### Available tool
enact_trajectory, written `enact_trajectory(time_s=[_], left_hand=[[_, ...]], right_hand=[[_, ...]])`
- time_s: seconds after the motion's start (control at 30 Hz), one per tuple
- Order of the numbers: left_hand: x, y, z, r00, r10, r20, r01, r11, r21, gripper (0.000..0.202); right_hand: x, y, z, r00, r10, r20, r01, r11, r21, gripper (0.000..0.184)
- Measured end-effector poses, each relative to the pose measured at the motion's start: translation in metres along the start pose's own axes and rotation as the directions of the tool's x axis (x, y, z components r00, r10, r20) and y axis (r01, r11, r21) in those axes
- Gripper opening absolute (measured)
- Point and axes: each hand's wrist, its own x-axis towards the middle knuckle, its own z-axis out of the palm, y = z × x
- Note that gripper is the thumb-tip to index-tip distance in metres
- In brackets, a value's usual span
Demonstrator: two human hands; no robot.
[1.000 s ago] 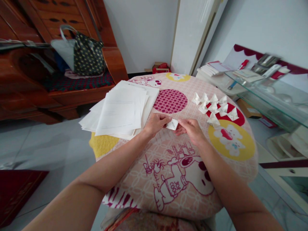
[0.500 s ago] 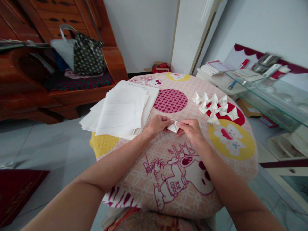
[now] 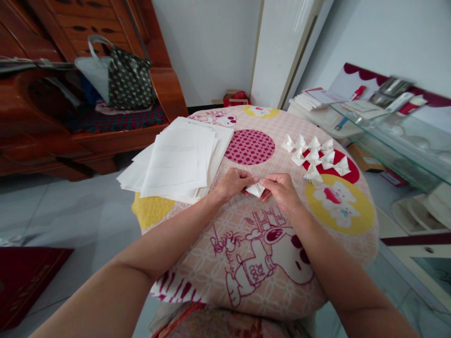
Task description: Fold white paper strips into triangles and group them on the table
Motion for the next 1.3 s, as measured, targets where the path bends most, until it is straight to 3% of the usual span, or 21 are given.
enact_trajectory(time_s=[0.1, 0.2, 0.3, 0.47, 0.6, 0.7, 0.93, 1.13, 1.3], left_hand=[[0.0, 0.001, -0.002, 0.999, 0.042, -0.004, -0.042, 0.999, -0.013, 0.033], [0.0, 0.002, -0.004, 0.997, 0.069, -0.034, -0.07, 0.997, -0.022, 0.029], [0.0, 0.001, -0.004, 0.995, 0.078, -0.059, -0.08, 0.996, -0.03, 0.026], [0.001, -0.001, -0.002, 0.996, 0.063, -0.058, -0.069, 0.992, -0.103, 0.025], [0.003, -0.002, -0.003, 0.999, 0.032, 0.009, -0.03, 0.988, -0.153, 0.021], [0.004, -0.001, -0.007, 0.999, 0.026, 0.03, -0.022, 0.991, -0.132, 0.018], [0.003, 0.001, -0.011, 1.0, 0.002, -0.018, -0.004, 0.995, -0.099, 0.018], [0.002, 0.002, -0.011, 1.0, -0.017, -0.002, 0.017, 0.996, -0.089, 0.02], [0.004, 0.002, -0.013, 0.999, 0.039, 0.005, -0.039, 0.999, 0.001, 0.02]], right_hand=[[-0.001, -0.003, -0.001, 0.994, 0.074, 0.081, -0.077, 0.996, 0.042, 0.032], [-0.002, -0.008, -0.005, 0.955, 0.177, 0.239, -0.197, 0.979, 0.06, 0.034], [-0.003, -0.01, -0.008, 0.926, 0.215, 0.311, -0.245, 0.968, 0.061, 0.033], [-0.002, -0.007, -0.006, 0.948, 0.167, 0.271, -0.194, 0.978, 0.075, 0.03], [-0.001, -0.003, -0.004, 0.967, 0.119, 0.224, -0.134, 0.989, 0.057, 0.026], [-0.001, -0.003, -0.004, 0.97, 0.121, 0.21, -0.135, 0.99, 0.052, 0.027], [-0.003, -0.008, -0.006, 0.926, 0.172, 0.335, -0.188, 0.982, 0.015, 0.03], [-0.003, -0.005, -0.002, 0.946, 0.127, 0.298, -0.133, 0.991, 0.002, 0.028], [-0.004, -0.004, 0.0, 0.953, 0.152, 0.263, -0.155, 0.988, -0.011, 0.033]])
